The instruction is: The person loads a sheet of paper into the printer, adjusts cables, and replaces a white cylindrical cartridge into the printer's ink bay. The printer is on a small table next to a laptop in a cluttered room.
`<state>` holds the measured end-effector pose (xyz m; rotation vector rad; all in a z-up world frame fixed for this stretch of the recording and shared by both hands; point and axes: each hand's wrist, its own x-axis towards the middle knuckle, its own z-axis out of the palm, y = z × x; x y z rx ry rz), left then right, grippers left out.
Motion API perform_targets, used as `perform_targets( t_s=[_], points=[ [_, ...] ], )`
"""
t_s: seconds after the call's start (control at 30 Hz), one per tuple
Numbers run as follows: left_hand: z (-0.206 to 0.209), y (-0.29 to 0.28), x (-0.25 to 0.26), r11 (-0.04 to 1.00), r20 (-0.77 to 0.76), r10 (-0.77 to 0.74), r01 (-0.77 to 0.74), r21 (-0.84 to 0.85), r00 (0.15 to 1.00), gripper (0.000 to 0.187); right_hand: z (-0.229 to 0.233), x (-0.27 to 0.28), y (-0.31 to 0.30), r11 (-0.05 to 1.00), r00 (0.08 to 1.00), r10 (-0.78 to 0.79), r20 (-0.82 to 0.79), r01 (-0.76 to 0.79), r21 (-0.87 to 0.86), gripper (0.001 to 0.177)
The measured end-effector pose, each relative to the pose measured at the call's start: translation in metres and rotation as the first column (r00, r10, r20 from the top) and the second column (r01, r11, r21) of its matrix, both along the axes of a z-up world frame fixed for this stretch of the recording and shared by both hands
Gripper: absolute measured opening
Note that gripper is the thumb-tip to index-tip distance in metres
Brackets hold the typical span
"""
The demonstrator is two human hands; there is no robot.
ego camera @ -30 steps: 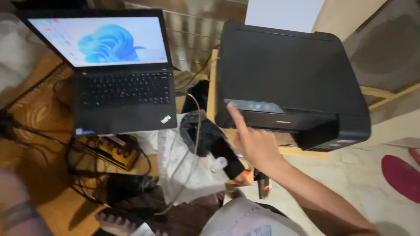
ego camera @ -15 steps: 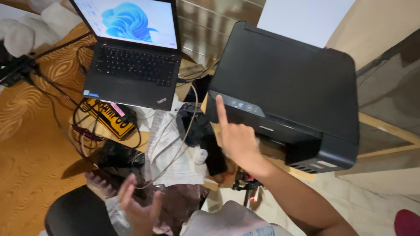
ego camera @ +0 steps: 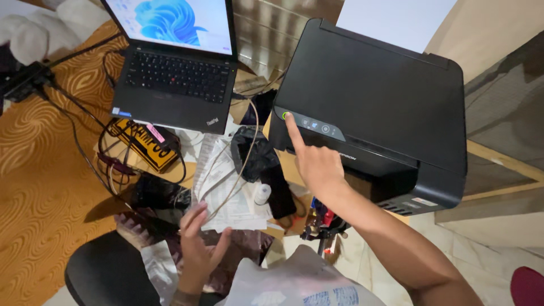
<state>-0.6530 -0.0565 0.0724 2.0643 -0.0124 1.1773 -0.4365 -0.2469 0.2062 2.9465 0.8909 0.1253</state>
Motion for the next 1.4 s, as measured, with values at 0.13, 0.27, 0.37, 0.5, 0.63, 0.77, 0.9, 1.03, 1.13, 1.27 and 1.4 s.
perform_targets(
  t_s=[0.13,0.27,0.37,0.5,0.63,0.77,0.9,1.03,1.13,1.27,1.4],
  points=[
    [0.004,-0.001,0.011,0.998,-0.020,-0.050,0.049,-0.043,0.999,0.069,0.001,-0.001,0.008,0.999,0.999,-0.046,-0.011,0.046,-0.006,0.099],
    [0.009,0.000,0.014,0.989,-0.051,-0.136,0.133,-0.069,0.989,0.067,0.008,-0.006,0.010,0.998,0.999,-0.044,-0.027,0.045,0.042,0.102],
    [0.007,0.006,0.017,0.990,-0.128,-0.126,0.117,-0.073,0.984,0.063,0.009,-0.018,-0.002,0.989,0.997,-0.040,-0.069,0.049,0.142,0.097],
    [-0.007,0.012,0.024,0.986,-0.288,-0.130,0.093,-0.137,0.949,0.053,-0.019,-0.048,-0.045,0.849,0.968,0.241,0.070,-0.246,0.468,0.074],
    [-0.024,0.002,0.023,0.992,-0.335,-0.125,0.116,-0.045,0.934,0.042,-0.085,-0.076,-0.086,0.721,0.889,0.408,0.209,-0.454,0.524,0.020],
    [-0.029,-0.024,0.020,0.946,-0.459,-0.321,0.261,-0.190,0.829,0.030,-0.156,-0.117,-0.116,0.734,0.928,0.343,0.143,-0.360,0.576,0.014],
    [-0.026,-0.054,0.019,0.908,-0.456,-0.410,0.403,-0.118,0.790,0.027,-0.219,-0.139,-0.153,0.777,0.951,0.233,-0.204,-0.056,0.628,0.009],
    [-0.037,-0.099,0.015,0.883,-0.382,-0.447,0.467,-0.045,0.808,0.016,-0.279,-0.152,-0.195,0.814,0.970,0.221,-0.100,-0.127,0.567,0.030],
    [-0.066,-0.142,-0.004,0.891,-0.442,-0.424,0.452,-0.046,0.791,0.013,-0.312,-0.166,-0.233,0.744,0.911,0.370,-0.183,-0.172,0.646,0.017],
    [-0.111,-0.190,-0.025,0.955,-0.539,-0.296,0.261,-0.143,0.789,0.015,-0.325,-0.194,-0.289,0.710,0.770,0.480,-0.420,-0.060,0.702,0.011],
    [-0.138,-0.176,-0.012,0.958,-0.377,-0.194,0.092,-0.270,0.906,0.015,-0.323,-0.215,-0.344,0.662,0.793,0.470,-0.389,-0.024,0.749,0.010]
  ],
)
